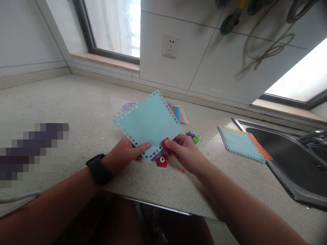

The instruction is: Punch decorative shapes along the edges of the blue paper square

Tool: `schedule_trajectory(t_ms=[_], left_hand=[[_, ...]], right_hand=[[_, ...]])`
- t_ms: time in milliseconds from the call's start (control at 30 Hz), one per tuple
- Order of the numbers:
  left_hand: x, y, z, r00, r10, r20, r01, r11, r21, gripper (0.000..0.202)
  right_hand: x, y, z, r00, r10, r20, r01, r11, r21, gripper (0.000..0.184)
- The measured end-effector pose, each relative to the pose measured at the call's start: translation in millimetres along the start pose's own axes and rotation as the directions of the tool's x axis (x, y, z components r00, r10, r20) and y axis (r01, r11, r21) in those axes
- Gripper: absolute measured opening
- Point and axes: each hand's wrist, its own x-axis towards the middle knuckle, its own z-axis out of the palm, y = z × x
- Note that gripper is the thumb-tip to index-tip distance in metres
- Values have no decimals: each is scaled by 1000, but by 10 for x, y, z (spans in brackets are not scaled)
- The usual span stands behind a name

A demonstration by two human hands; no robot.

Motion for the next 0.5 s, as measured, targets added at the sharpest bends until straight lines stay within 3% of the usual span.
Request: schedule_trajectory(t_ms=[500], left_hand=[[-7,6,-4,1000,-5,16,5,999,48,22]], right_hand=[[-2,-19,-2,1000,-27,10,27,1000,8,29]])
